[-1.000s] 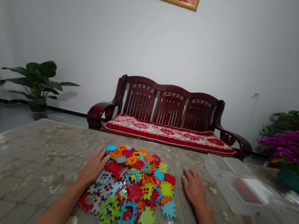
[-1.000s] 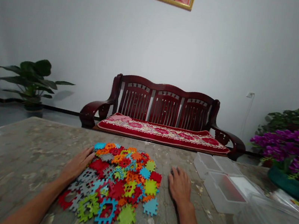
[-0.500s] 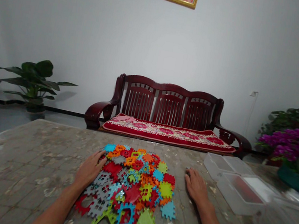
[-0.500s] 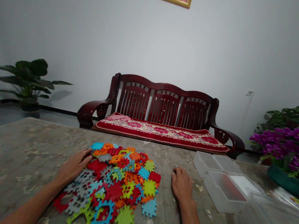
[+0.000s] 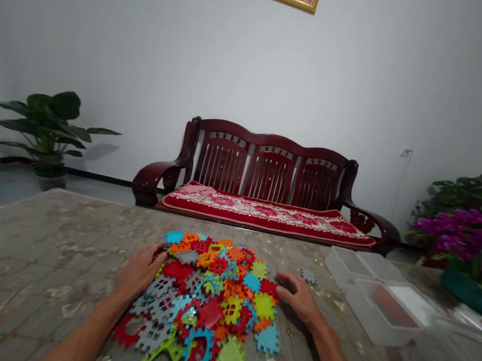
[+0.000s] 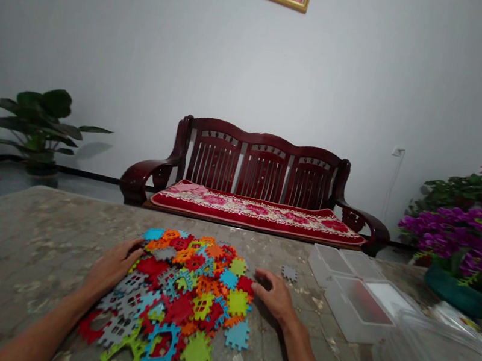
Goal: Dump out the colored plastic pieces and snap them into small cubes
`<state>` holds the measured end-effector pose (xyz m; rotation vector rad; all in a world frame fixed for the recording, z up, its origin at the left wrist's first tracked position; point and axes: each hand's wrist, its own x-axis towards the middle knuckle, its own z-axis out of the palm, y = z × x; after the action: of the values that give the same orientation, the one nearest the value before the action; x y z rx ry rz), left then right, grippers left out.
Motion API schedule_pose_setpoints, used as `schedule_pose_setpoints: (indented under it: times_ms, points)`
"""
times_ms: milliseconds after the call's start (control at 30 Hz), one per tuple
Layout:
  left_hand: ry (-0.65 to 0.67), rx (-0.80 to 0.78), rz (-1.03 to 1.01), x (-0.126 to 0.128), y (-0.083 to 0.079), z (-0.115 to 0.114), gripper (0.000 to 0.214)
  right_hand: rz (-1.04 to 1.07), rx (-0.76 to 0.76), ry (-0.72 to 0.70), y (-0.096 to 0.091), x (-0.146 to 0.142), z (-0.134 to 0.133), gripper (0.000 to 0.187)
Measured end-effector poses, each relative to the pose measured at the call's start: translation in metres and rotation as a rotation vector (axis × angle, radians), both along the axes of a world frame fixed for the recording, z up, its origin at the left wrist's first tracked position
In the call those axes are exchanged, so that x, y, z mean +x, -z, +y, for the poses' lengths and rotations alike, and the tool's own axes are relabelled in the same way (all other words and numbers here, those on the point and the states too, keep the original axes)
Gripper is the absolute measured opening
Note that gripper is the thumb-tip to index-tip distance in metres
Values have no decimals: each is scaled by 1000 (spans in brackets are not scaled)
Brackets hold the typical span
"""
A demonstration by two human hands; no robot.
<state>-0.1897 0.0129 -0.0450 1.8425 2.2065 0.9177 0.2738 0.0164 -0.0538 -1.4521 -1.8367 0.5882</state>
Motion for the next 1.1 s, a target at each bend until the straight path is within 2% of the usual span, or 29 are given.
schedule_pose_setpoints:
  times_ms: [100, 300, 467, 633, 733, 867, 1000, 1100]
  points:
    - [-9, -2, 7, 1, 0, -1, 52, 23, -12, -73, -4, -2, -4, 64]
    - [-6, 2, 1, -1, 2, 1, 53, -61, 16, -66, -9, -8, -10, 54]
    - [13, 6, 8, -4, 6, 4, 52, 66, -14, -13, -3, -3, -5, 59]
    - [11, 13, 9, -6, 9, 5, 55, 81, 80, 107, 6, 11, 6, 61]
    - [-1, -6, 2, -5, 9, 5, 54, -17, 165, 235, 9, 17, 11, 59]
    - [7, -5, 4, -5, 8, 5, 52, -240, 259, 344, 5, 18, 7, 45]
    - [3, 9, 19, -6, 10, 5, 51, -455, 223, 414, -5, 11, -5, 40]
    - [1, 26, 15, -7, 12, 6, 50, -552, 153, 413, -11, 5, -10, 39]
